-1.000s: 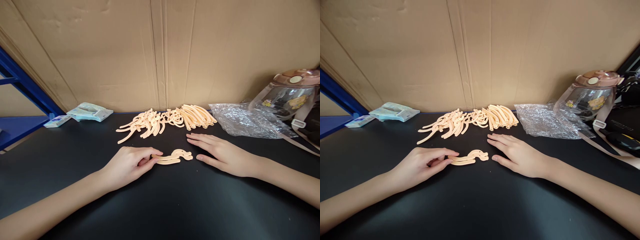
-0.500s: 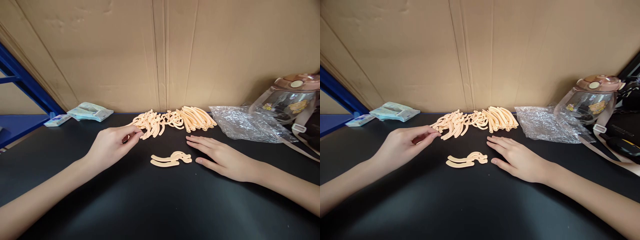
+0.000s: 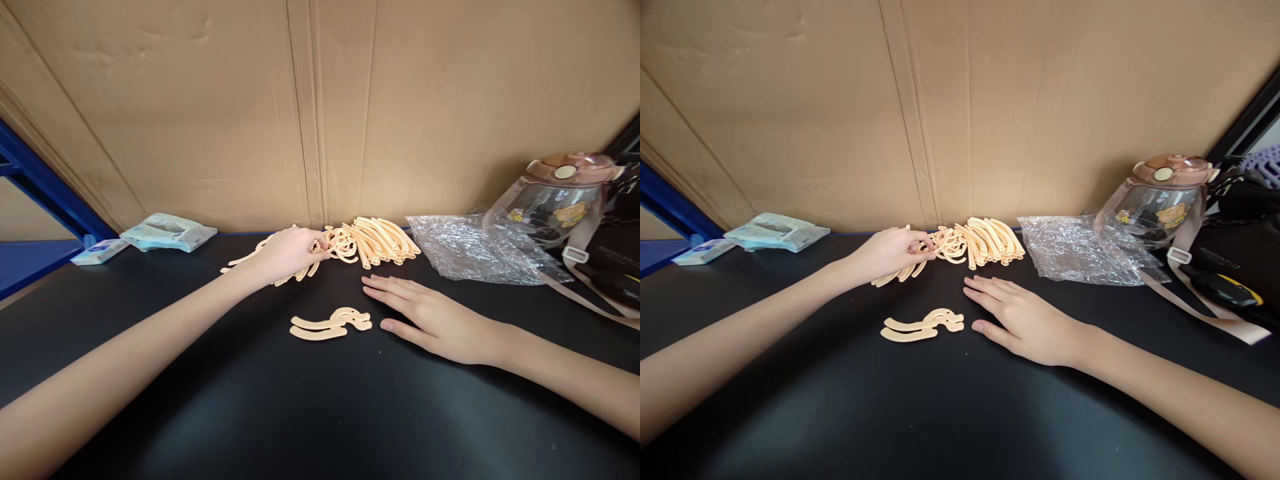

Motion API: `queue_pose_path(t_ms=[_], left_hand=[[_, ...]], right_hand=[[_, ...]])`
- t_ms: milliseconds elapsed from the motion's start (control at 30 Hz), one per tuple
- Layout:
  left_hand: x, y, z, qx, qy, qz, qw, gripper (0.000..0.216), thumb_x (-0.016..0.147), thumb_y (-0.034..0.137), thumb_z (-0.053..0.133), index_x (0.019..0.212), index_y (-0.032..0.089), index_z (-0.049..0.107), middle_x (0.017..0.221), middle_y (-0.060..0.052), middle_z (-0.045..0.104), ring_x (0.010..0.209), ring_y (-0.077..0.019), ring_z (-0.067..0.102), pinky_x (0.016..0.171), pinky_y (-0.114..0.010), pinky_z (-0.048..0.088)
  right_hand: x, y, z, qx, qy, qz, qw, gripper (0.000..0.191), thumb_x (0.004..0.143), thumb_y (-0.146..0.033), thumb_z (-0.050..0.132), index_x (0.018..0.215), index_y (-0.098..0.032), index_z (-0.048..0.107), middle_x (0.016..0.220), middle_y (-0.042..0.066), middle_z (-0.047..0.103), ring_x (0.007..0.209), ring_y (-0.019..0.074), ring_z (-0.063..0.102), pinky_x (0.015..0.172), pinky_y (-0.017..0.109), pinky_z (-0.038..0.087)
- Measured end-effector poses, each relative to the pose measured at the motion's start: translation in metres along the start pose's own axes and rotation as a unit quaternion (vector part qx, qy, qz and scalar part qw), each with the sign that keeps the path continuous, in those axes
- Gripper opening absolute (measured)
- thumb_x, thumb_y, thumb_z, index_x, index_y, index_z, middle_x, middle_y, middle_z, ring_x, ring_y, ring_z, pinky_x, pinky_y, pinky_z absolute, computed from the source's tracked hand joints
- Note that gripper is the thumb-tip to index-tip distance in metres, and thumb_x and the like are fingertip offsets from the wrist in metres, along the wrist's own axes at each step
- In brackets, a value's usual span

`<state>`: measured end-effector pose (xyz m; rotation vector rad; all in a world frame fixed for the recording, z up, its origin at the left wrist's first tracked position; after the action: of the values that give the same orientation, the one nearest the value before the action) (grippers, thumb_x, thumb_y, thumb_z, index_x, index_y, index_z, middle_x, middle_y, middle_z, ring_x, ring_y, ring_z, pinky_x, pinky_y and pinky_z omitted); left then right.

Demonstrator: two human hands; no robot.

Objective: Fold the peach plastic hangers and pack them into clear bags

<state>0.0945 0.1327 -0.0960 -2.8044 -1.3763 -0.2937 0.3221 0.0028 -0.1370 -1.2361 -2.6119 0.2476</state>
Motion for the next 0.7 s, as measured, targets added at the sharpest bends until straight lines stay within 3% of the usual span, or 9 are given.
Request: queue_pose_path(t_ms=[300, 467, 600, 700], left_hand=[[-0.005, 0.011, 0.005, -0.018, 0.034, 0.041, 0.998, 0.018, 0.09, 0.034, 0.054, 0.085, 0.022, 0.066, 0.054, 0.005, 0.055, 0.054, -0.0135, 0.053, 0.052, -0.023, 0.029], [-0.056, 0.022, 0.011, -0.043, 0.102, 0.057, 0.992, 0.019, 0.093, 0.037, 0.054, 0.088, 0.021, 0.063, 0.052, 0.009, 0.042, 0.047, -0.0091, 0.045, 0.054, -0.02, 0.032], [-0.11, 0.013, 0.016, -0.068, 0.161, 0.104, 0.979, 0.02, 0.096, 0.034, 0.049, 0.086, 0.021, 0.061, 0.051, 0.01, 0.033, 0.041, -0.0064, 0.039, 0.049, -0.017, 0.033], [-0.128, 0.007, 0.01, -0.077, 0.19, 0.103, 0.973, 0.018, 0.096, 0.034, 0.049, 0.09, 0.022, 0.062, 0.05, 0.009, 0.033, 0.043, -0.007, 0.042, 0.049, -0.017, 0.035]], right_hand=[[0.0, 0.001, 0.001, -0.03, -0.017, -0.001, 0.999, 0.057, 0.1, -0.044, 0.032, 0.147, -0.013, 0.035, 0.154, 0.01, 0.033, 0.143, 0.025, 0.028, 0.116, 0.05, 0.028], [-0.001, 0.0, 0.0, -0.027, -0.01, -0.006, 1.0, 0.056, 0.099, -0.044, 0.033, 0.147, -0.015, 0.036, 0.153, 0.01, 0.035, 0.142, 0.0249, 0.029, 0.116, 0.049, 0.028], [-0.001, -0.001, 0.0, -0.036, -0.019, 0.001, 0.999, 0.056, 0.1, -0.044, 0.032, 0.147, -0.013, 0.036, 0.153, 0.01, 0.035, 0.142, 0.0251, 0.029, 0.116, 0.049, 0.028], [-0.001, 0.0, 0.002, -0.045, -0.021, 0.001, 0.999, 0.057, 0.1, -0.044, 0.031, 0.147, -0.012, 0.036, 0.154, 0.01, 0.033, 0.143, 0.0249, 0.028, 0.117, 0.048, 0.027]])
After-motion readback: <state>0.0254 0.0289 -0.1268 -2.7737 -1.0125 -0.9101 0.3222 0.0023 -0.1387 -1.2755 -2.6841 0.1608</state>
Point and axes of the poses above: each hand's wrist, its own x-axis towards the middle knuckle, its own z-axis out of the palm, y = z × x, the point moved 1 cm from there along x, towards the middle knuckle
